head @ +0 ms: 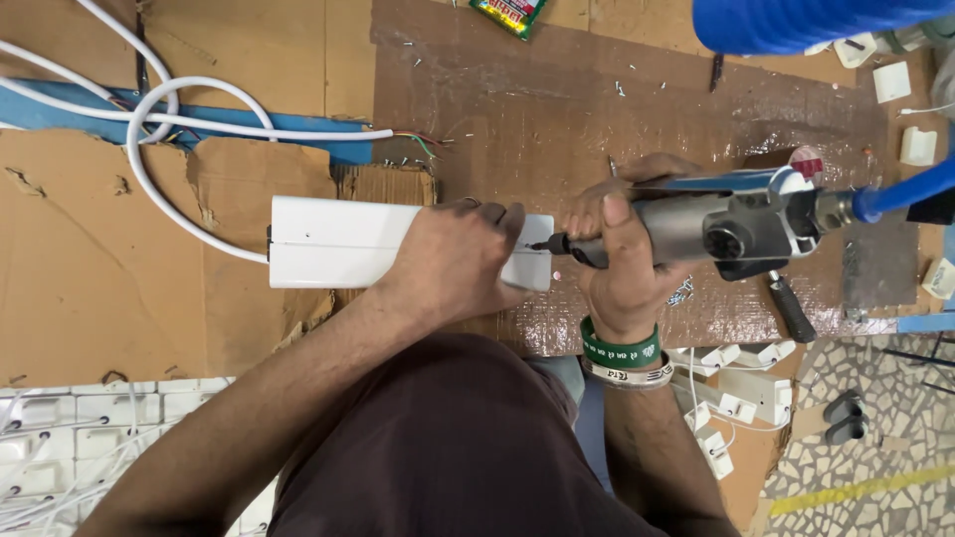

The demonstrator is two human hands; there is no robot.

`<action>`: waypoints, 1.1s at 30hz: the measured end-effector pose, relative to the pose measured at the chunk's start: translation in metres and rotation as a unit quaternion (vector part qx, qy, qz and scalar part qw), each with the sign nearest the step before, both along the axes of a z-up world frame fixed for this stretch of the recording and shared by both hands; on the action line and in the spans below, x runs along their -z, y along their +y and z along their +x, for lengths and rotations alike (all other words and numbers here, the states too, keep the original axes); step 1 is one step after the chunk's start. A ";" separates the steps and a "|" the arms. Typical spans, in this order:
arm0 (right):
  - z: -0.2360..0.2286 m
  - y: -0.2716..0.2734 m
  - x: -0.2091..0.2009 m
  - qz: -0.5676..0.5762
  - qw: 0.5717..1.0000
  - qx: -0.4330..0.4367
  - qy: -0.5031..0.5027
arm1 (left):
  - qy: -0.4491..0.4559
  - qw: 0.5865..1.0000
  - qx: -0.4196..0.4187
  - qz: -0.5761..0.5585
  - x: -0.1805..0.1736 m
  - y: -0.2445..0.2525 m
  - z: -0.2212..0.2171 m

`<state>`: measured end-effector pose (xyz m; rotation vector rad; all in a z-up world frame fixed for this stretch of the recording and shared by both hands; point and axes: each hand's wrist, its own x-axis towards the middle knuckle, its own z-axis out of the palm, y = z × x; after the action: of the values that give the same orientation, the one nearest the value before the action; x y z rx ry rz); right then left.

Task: The person fits a small white end cap onto the end of a long white enclosure box and drives screws to secure it, first using a red-handled screwdriver and then a pneumatic screwdriver. They reposition the box on the workbench and continue driving screws into the assembly.

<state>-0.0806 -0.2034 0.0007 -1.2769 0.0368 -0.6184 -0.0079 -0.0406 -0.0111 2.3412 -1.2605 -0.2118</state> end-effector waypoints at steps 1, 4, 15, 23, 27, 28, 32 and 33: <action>0.001 0.001 -0.001 0.000 1.000 0.002 -0.003 | -0.001 1.000 0.000 -0.002 -0.001 0.000 0.001; -0.009 -0.014 0.024 -0.007 0.999 0.043 0.013 | 0.011 1.000 -0.002 -0.005 0.002 -0.005 0.000; -0.006 -0.013 0.026 0.002 1.000 0.003 -0.013 | 0.023 0.999 -0.004 -0.025 0.003 0.003 -0.003; -0.005 -0.018 0.034 -0.033 0.999 0.006 -0.021 | 0.028 0.998 0.032 -0.037 0.005 0.002 -0.005; -0.012 -0.020 0.044 -0.053 0.998 0.007 -0.018 | 0.081 0.992 0.020 -0.099 0.008 0.007 0.001; -0.020 -0.033 0.060 -0.168 0.981 0.021 0.098 | 0.091 0.984 0.005 -0.150 0.011 0.005 0.002; -0.019 -0.012 0.051 -0.401 0.906 0.115 0.069 | 0.086 0.949 0.019 -0.303 0.012 0.000 0.005; -0.014 -0.004 0.031 -0.410 0.899 0.135 0.077 | 0.094 0.945 0.041 -0.312 0.014 -0.005 0.004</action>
<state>-0.0947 -0.2076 -0.0305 -2.1676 0.0922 -0.8072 -0.0039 -0.0461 -0.0256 1.6884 -1.1247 -0.0451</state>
